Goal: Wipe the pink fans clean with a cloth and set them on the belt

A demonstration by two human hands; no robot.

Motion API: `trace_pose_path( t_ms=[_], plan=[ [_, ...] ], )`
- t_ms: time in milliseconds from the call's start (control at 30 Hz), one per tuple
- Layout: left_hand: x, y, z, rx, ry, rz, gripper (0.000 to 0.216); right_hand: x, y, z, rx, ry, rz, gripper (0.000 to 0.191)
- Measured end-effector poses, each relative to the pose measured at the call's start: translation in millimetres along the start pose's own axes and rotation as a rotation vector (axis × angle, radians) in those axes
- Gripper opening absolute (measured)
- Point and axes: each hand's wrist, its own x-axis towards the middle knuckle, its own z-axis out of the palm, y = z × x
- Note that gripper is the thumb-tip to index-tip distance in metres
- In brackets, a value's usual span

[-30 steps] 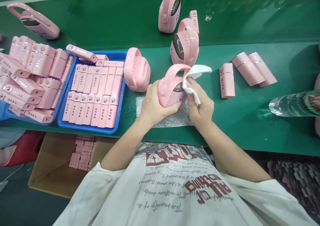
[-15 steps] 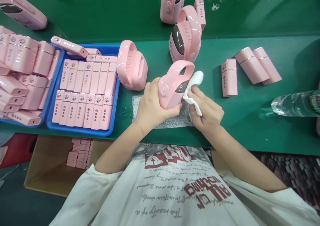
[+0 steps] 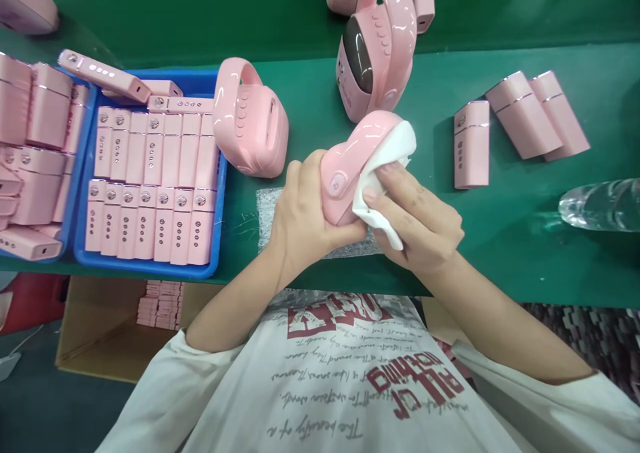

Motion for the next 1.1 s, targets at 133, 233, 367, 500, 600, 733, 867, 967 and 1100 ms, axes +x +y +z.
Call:
trace_pose_path(
  t_ms=[133,233,367,500,600,733,867,967,1100],
  plan=[
    [-1,-4,3,-0.053,0.055,-0.004,0.084,-7,2,-1,0.037,0.140,-0.039,0.044],
    [-2,-9,5,-0.097,0.055,0.004,0.083,-11,4,1,-0.081,0.144,-0.063,0.043],
    [-3,-13,5,-0.115,0.038,0.019,0.080,-9,4,5,-0.087,0.156,-0.102,0.046],
    [-3,-12,3,-0.046,0.064,0.045,0.085,0,0,9,-0.033,0.110,-0.189,0.047],
    [-3,-9,1,0.005,0.070,0.130,0.076,8,-3,10,-0.009,0.059,-0.283,0.040],
    [-2,0,3,0.054,0.066,0.089,0.080,9,-2,7,-0.009,0.100,-0.267,0.039],
    [-4,12,8,0.103,0.042,0.028,0.087,2,1,2,0.083,0.231,-0.058,0.045],
    [-5,16,10,0.126,0.052,-0.006,0.086,-1,4,1,0.049,0.201,0.025,0.046],
    [0,12,5,0.068,0.033,-0.055,0.082,-3,4,6,0.045,0.118,0.003,0.042]
  ],
)
